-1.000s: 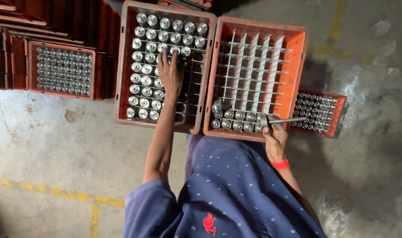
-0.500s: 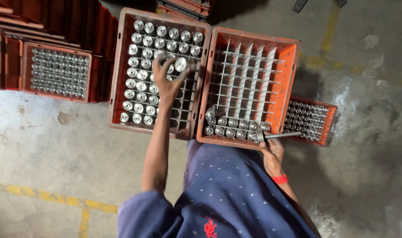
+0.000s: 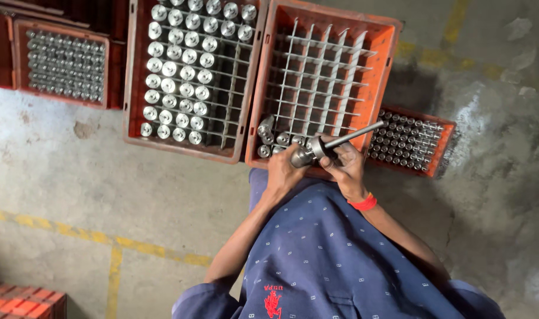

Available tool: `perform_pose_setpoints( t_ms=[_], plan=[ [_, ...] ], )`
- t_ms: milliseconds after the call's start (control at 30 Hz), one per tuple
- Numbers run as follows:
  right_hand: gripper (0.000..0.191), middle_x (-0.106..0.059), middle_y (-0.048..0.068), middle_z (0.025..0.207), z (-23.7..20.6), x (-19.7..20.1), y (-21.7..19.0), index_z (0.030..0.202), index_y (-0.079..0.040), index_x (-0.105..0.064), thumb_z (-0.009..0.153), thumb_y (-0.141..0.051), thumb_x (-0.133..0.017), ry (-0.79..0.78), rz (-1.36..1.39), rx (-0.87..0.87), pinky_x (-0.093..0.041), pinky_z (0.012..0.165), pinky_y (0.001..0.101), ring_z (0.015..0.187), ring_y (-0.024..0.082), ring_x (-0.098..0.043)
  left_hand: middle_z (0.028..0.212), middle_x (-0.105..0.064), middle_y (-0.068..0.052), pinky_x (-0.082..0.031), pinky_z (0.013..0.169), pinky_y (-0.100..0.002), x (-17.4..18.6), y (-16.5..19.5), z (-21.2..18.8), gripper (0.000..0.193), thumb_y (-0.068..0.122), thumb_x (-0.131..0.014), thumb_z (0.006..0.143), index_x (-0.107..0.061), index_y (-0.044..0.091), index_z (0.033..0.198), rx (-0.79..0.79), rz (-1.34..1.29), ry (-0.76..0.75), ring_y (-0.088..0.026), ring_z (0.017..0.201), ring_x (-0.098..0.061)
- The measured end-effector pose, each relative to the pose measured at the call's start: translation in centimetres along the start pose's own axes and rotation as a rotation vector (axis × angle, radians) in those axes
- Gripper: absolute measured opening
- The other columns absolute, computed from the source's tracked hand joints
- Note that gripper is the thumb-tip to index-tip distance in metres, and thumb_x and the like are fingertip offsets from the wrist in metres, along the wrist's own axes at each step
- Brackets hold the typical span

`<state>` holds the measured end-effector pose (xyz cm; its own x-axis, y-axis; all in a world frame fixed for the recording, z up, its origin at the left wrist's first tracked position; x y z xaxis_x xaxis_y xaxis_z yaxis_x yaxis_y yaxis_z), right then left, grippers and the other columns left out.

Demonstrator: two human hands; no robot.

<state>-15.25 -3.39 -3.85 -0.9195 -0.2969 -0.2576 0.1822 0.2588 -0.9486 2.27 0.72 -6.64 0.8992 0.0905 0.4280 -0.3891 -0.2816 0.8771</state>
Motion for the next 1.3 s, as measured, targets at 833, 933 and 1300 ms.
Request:
perform_pose_setpoints(
  t_ms=[833,933,1300],
  plan=[
    [0.044,-0.068,0.009,0.126,-1.4,8.4,6.6,0.137,0.004,-0.059,0.094,0.013,-0.065,0.297,0.199,0.084,-0.048,0.084,0.0196,0.096,0.007,-0.058,0.141,-0.054,-0.022,-0.061,0.070,-0.039,-1.0,-6.3,4.1,0.065,-0.007,-0.057,0.080,-0.051,0.007,0.143,-0.253,0.729,0.002,-0.041,0.108,-0.063],
    [0.042,-0.066,0.009,0.128,-2.2,7.2,7.1,0.134,0.003,-0.058,0.094,0.010,-0.065,0.331,0.189,0.037,-0.050,0.087,0.0213,0.103,0.009,-0.061,0.140,-0.057,-0.021,-0.059,0.082,-0.041,0.2,-6.1,3.9,0.065,-0.010,-0.057,0.078,-0.056,0.008,0.140,-0.364,0.568,0.099,-0.040,0.111,-0.065],
    [0.047,-0.066,0.007,0.123,-4.2,4.1,9.0,0.136,0.006,-0.058,0.092,0.002,-0.073,0.425,0.092,-0.023,-0.049,0.093,0.0232,0.107,0.011,-0.061,0.140,-0.059,-0.018,-0.052,0.101,-0.045,12.2,-4.9,21.9,0.065,-0.016,-0.062,0.080,-0.066,0.013,0.137,-0.324,0.614,0.390,-0.037,0.126,-0.056]
  ],
)
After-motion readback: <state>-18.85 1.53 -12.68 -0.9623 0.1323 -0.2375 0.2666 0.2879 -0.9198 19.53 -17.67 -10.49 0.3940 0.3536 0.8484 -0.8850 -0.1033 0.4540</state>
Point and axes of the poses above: each hand's wrist, its own z-axis towards the middle knuckle, its own x-axis out of the back of the hand, y = z × x, the point moved 1 cm from there along z, towards the middle knuckle
